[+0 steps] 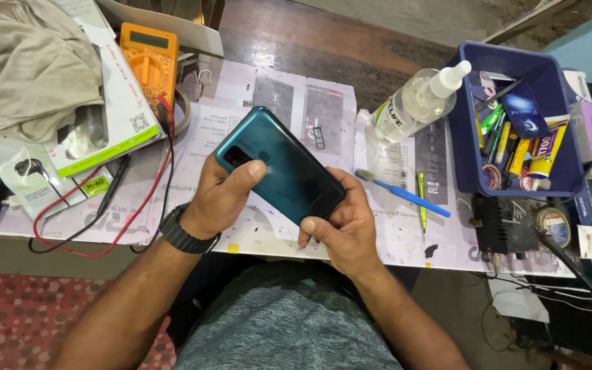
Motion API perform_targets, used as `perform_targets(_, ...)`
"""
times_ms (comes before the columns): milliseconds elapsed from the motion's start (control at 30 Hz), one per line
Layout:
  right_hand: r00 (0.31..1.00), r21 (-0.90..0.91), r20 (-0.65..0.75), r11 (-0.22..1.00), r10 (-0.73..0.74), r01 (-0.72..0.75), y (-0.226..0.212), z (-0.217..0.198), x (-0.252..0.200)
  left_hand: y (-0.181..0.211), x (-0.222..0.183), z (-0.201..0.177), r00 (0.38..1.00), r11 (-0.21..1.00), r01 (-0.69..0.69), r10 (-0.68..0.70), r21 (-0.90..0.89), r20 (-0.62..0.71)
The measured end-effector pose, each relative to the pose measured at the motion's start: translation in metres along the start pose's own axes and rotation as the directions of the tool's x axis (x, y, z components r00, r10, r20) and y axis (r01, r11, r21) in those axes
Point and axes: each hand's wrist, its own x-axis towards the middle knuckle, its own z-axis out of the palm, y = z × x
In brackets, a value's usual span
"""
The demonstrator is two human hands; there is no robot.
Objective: The person works on a disassembled smartphone, manipulating internal components and connectors with their fingers. They then use a blue toothbrush to clean the interior of the phone's back cover and the main body. Finally, the person aligns and snaps the back cover onto the phone chassis.
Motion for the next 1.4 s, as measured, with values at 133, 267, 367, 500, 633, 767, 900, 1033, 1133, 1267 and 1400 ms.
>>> perform_targets(133, 0.999, -0.089, -0.032, 0.996, -0.015, 0.012, -0.001, 0.003, -0.002, -0.002, 0.004, -0.003, 1.0, 1.0, 0.0, 0.0, 0.02, 0.017)
perform_targets(267, 0.999, -0.117, -0.049, 0.993, -0.017, 0.012, -0.002, 0.006, -0.002, -0.003, 0.005, -0.004, 1.0, 0.997, 0.019, -0.02, 0.079, 0.007)
perform_targets(367, 0.997, -0.158, -0.08, 0.987, 0.012, -0.025, -0.002, 0.005, -0.001, -0.002, 0.005, -0.005, 1.0, 0.99, 0.011, -0.014, 0.139, 0.023)
perform_targets(500, 0.994, -0.189, -0.11, 0.982, -0.001, -0.02, -0.002, -0.002, 0.0, 0.009, 0.006, -0.009, 0.997, 0.957, -0.064, 0.051, 0.283, 0.055)
perform_targets(633, 0.994, -0.264, -0.077, 0.963, -0.072, 0.049, -0.006, -0.014, 0.0, 0.03, 0.01, -0.016, 0.996, 0.99, -0.039, 0.028, 0.137, 0.083)
perform_targets(767, 0.999, -0.268, -0.02, 0.963, -0.049, 0.041, -0.009, -0.023, 0.005, 0.044, 0.014, -0.021, 1.0, 0.893, -0.008, -0.006, 0.449, 0.029)
perform_targets(900, 0.999, -0.268, -0.046, 0.963, -0.001, -0.011, -0.007, -0.024, 0.002, 0.045, 0.014, -0.019, 1.0, 0.795, 0.003, 0.002, 0.606, -0.008)
perform_targets(1033, 1.0, -0.299, -0.023, 0.954, -0.005, -0.002, -0.006, -0.024, -0.001, 0.048, 0.014, -0.016, 0.999, 0.79, -0.024, 0.001, 0.613, 0.038)
perform_targets(1133, 1.0, -0.304, -0.02, 0.953, -0.022, 0.015, -0.008, -0.024, -0.002, 0.048, 0.016, -0.013, 0.993, 0.756, -0.116, 0.063, 0.644, 0.104)
perform_targets(1267, 0.979, -0.508, 0.038, 0.839, -0.201, 0.193, -0.005, -0.02, -0.004, 0.046, 0.018, -0.012, 0.986, 0.713, -0.165, 0.111, 0.682, 0.123)
perform_targets(1400, 0.949, -0.748, 0.071, 0.613, -0.309, 0.255, -0.004, -0.024, -0.002, 0.046, 0.018, -0.014, 0.977, 0.781, -0.189, 0.086, 0.595, 0.196)
